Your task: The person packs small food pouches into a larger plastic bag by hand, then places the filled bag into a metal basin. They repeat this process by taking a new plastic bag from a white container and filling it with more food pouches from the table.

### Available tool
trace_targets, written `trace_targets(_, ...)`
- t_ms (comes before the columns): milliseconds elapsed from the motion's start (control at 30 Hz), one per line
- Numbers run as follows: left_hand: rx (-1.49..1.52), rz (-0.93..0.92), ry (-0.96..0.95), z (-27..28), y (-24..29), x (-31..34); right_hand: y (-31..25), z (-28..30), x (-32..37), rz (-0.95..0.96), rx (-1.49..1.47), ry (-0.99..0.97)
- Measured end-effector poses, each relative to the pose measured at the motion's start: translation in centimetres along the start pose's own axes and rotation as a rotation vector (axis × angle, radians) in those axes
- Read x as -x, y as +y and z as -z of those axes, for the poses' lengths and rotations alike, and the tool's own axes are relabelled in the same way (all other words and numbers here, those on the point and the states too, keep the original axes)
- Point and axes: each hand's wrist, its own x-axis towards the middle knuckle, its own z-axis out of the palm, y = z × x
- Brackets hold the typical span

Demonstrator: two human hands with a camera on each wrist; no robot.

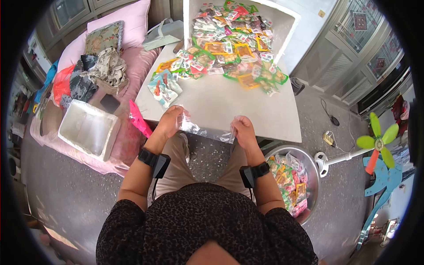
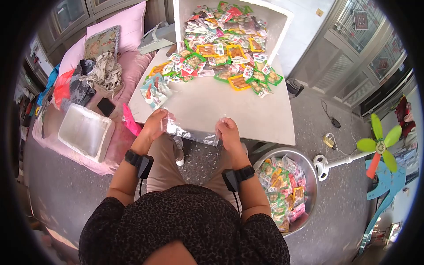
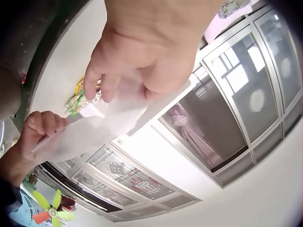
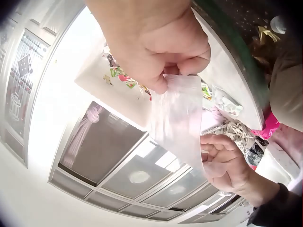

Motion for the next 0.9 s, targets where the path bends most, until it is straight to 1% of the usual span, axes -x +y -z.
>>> trace_targets(33, -0.082, -0.007, 0.037, 0.5, -0.2, -0.8, 0.3, -0.1, -0.7, 0.020, 0.078, 0.044)
trace_targets(133, -0.270, 0.084, 0.323, 1.3, -0.7, -2.6, 2.1, -0.9, -3.0, 0.075, 0.274, 0.139)
trace_targets(233, -1.264, -0.752, 0.595, 2.1, -2.5, -4.2, 4.4, -1.1, -4.9, 0.115, 0.380, 0.188)
trace_targets(267, -1.291, -0.793, 0.565, 2.1, -3.1, -4.6, 4.9, -1.1, -5.3, 0.117, 0.403, 0.214)
trace_targets(333, -1.343, -0.870, 0.502, -1.4, -2.7, -3.5, 5.2, -1.3, -5.7, 0.147, 0.492, 0.244)
trace_targets(367, -1.365, -0.897, 0.394, -2.6, -3.2, -3.3, 5.1, -1.6, -5.7, 0.170, 0.559, 0.245)
trace_targets(433, -1.140, -0.554, 0.145, -4.0, -5.3, -4.0, 4.7, -1.9, -5.8, 0.238, 0.712, 0.258)
trace_targets(500, -1.114, -0.416, 0.011, -4.8, -7.0, -5.4, 4.8, -2.2, -5.9, 0.317, 0.877, 0.269)
trace_targets(600, -0.941, -0.373, 0.023, -4.5, -9.7, -6.8, 5.2, -2.2, -5.8, 0.231, 0.608, 0.193)
trace_targets(700, -0.849, -0.355, 0.008, -4.7, -9.7, -7.0, 3.2, -2.7, -4.8, -0.055, 0.440, 0.105)
trace_targets(733, -0.823, -0.347, 0.010, -4.8, -9.5, -6.9, 3.5, -2.3, -5.0, -0.068, 0.380, 0.075)
trace_targets(800, -0.863, -0.292, 0.025, -5.3, -8.8, -6.6, 4.3, -1.4, -5.5, -0.091, 0.258, 0.016)
trace_targets(900, -0.915, -0.227, 0.028, -5.8, -8.4, -6.2, 5.0, -1.1, -5.6, -0.099, 0.213, 0.065)
